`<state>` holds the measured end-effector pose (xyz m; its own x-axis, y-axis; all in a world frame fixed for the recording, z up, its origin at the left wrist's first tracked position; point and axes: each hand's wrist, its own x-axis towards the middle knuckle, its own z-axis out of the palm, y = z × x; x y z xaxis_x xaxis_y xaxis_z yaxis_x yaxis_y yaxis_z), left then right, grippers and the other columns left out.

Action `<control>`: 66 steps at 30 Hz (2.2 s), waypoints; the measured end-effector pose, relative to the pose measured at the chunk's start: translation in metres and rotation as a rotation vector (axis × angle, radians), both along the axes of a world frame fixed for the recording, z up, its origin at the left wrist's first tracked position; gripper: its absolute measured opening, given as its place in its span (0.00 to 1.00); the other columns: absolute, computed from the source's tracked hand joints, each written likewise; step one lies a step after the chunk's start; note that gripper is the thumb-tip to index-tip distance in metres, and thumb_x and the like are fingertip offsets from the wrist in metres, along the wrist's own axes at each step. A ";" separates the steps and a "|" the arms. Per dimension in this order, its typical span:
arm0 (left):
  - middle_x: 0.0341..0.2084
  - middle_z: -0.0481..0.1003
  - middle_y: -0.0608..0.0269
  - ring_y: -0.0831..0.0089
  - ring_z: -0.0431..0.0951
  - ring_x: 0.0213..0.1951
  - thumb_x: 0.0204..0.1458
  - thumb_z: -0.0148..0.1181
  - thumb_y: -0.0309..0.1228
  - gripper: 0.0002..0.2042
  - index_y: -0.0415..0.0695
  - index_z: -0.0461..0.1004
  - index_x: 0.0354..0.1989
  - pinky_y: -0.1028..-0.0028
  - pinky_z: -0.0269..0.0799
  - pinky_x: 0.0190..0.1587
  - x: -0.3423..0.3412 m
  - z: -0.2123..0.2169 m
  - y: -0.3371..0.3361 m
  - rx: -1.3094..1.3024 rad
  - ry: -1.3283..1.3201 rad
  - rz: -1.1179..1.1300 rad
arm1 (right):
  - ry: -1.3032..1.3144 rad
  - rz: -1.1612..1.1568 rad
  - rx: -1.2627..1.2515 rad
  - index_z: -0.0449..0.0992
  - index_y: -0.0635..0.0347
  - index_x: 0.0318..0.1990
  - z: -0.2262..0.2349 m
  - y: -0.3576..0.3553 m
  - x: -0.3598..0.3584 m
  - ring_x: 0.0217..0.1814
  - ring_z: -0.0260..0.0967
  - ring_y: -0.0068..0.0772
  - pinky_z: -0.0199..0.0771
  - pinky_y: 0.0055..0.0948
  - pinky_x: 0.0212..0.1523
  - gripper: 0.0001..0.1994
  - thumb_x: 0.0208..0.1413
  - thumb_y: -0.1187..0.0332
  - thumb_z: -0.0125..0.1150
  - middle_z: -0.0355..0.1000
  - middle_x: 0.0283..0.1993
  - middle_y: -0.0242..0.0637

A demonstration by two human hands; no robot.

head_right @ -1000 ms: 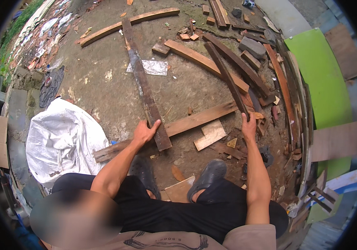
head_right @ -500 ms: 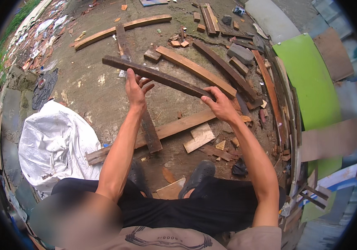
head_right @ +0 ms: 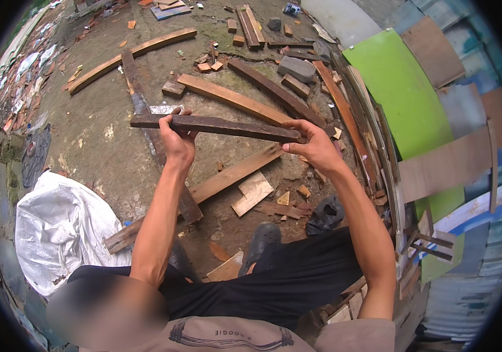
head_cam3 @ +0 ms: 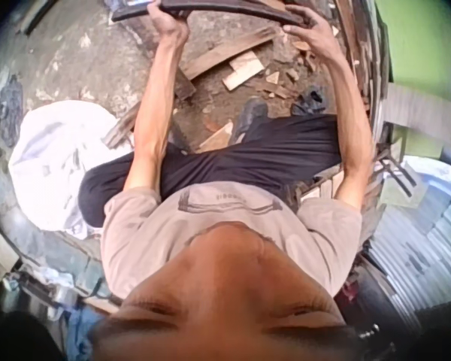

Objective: The person sits on the ground and arranges several wooden planks into a rectangular frame. They pick up a hammer and drive a nail into the joint of two planks to secure them together.

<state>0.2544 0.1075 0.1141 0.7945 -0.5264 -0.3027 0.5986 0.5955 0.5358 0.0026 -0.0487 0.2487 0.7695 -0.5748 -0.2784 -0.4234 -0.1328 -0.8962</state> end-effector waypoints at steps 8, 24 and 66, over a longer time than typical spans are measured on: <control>0.37 0.76 0.61 0.70 0.77 0.40 0.63 0.49 0.47 0.17 0.46 0.69 0.48 0.61 0.78 0.43 -0.008 -0.012 -0.001 0.139 0.062 0.008 | -0.109 -0.053 0.097 0.65 0.65 0.62 0.000 -0.001 0.004 0.50 0.73 0.25 0.74 0.25 0.52 0.29 0.53 0.76 0.69 0.74 0.51 0.38; 0.57 0.65 0.42 0.54 0.73 0.55 0.60 0.56 0.54 0.41 0.30 0.51 0.67 0.60 0.77 0.55 -0.099 -0.062 0.001 0.342 0.246 -0.478 | -0.113 -0.286 0.242 0.70 0.59 0.54 -0.094 -0.118 0.011 0.46 0.74 0.30 0.79 0.35 0.49 0.15 0.68 0.60 0.54 0.75 0.48 0.37; 0.45 0.72 0.54 0.55 0.71 0.47 0.45 0.67 0.29 0.22 0.40 0.72 0.51 0.60 0.67 0.48 -0.119 -0.140 0.041 1.106 -1.573 -0.545 | 0.086 -0.547 0.529 0.67 0.53 0.64 -0.282 -0.149 -0.058 0.51 0.65 0.32 0.71 0.38 0.52 0.19 0.69 0.64 0.51 0.69 0.52 0.30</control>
<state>0.1351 0.1485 -0.0255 0.4900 -0.8690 0.0685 -0.7059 -0.3495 0.6160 -0.0559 -0.1975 -0.0337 0.3766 -0.6411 -0.6687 -0.3768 0.5534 -0.7428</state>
